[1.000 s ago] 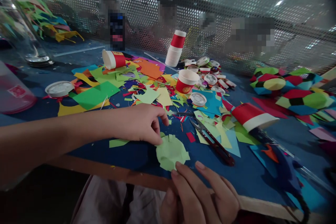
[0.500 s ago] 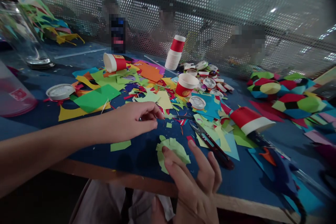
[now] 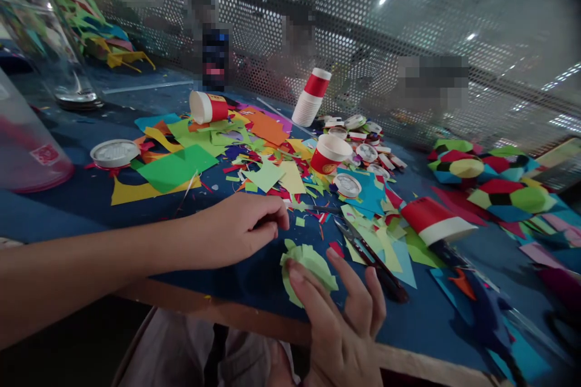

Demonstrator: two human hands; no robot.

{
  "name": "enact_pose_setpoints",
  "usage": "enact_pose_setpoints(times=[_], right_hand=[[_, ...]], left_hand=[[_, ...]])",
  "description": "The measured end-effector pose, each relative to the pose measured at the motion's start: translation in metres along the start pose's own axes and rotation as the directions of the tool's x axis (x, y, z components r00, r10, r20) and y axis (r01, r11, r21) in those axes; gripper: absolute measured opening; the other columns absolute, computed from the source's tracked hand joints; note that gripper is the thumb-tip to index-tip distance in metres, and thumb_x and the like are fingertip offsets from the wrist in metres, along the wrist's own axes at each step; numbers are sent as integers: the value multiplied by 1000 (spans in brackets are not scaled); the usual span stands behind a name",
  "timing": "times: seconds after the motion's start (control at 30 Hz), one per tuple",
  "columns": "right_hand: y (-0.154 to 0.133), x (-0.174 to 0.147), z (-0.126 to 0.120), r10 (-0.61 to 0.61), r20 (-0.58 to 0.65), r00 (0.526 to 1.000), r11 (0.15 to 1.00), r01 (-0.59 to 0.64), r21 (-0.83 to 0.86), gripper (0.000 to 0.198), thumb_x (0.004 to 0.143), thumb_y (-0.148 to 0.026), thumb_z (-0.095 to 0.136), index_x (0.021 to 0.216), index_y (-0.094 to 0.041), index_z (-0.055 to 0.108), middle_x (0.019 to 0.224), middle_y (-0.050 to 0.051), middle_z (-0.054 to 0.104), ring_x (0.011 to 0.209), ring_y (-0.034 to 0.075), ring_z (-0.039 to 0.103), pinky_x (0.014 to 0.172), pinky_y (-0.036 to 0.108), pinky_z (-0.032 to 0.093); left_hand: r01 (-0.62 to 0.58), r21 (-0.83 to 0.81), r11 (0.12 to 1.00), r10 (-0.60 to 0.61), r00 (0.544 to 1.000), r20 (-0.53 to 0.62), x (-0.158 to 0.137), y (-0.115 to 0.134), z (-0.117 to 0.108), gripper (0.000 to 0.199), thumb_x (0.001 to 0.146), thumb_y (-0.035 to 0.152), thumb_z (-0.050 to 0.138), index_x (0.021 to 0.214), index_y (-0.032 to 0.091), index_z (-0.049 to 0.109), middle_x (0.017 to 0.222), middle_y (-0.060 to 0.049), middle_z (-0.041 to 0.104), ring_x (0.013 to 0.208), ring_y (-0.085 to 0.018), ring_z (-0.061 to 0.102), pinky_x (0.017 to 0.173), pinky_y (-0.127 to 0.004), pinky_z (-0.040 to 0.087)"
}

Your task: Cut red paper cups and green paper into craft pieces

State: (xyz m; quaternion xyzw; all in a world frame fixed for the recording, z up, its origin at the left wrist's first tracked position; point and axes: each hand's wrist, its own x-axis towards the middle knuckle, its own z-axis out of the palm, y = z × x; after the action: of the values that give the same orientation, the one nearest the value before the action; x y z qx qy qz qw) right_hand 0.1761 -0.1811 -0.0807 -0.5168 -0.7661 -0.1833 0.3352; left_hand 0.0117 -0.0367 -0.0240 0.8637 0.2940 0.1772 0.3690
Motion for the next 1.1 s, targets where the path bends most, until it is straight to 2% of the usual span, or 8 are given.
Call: enact_pose_setpoints(times=[0.13,0.3,0.53,0.63,0.7,0.77,0.97,1.1], right_hand=[[0,2,-3,31,42,999,999,-32,34,55,71,-16,55,126,-15,56,114,8,74,131,38,42,112,66,14],[1,2,-5,53,58,997,996,-57,65,50,77,-19,55,126,-17,55,113,7,73,133,35,40,114,62,12],[14,-3,-6,23,-60,998,979,-10,205,61,74,-18,60,132,-14,45,122,13,67,132,38,41,111,63,19],[14,-3,-4,90,-162,983,968,-48,248,65,71,-12,61,134,-13,42,124,17,64,129,40,45,103,65,33],[13,-2,-5,90,-201,975,977,-47,209,64,71,-9,64,132,-12,45,119,17,65,124,38,49,98,59,42],[13,-2,-6,87,-224,971,986,-52,159,56,73,-9,65,127,-11,51,109,14,66,117,34,55,92,50,49],[19,-8,-12,92,-309,947,986,-44,159,35,79,-8,61,114,-12,60,95,9,65,101,27,61,78,39,55],[22,-1,-27,72,-253,965,989,-37,142,32,81,-5,60,112,-12,60,92,8,64,99,28,61,77,40,55]], left_hand=[[3,-10,1000,-3,1000,-12,0,-3,0,15,88,17,46,92,21,59,80,3,64,72,-14,59,66,-25,42],[-10,4,1000,10,1000,-9,-2,0,-1,14,88,15,46,91,20,59,80,3,64,71,-14,59,66,-24,42],[-84,57,995,86,995,-42,-3,1,-2,15,86,12,47,89,18,61,80,2,65,71,-13,59,66,-24,42],[-287,156,945,295,955,-31,-6,1,-1,23,82,6,46,86,17,65,88,-2,65,81,-15,59,75,-26,45],[-417,250,874,430,903,2,-8,1,-1,29,81,4,45,86,19,69,94,-4,64,89,-17,59,81,-29,45],[-481,348,805,503,864,29,-10,-1,0,31,82,4,45,87,21,71,96,-4,64,91,-19,58,83,-32,45],[-528,480,701,570,819,67,-12,-7,4,30,82,5,50,91,24,71,96,-3,65,91,-20,56,85,-36,44],[-541,512,667,578,810,103,-11,-7,5,32,82,4,48,92,24,71,94,-3,65,90,-21,56,83,-36,43]])
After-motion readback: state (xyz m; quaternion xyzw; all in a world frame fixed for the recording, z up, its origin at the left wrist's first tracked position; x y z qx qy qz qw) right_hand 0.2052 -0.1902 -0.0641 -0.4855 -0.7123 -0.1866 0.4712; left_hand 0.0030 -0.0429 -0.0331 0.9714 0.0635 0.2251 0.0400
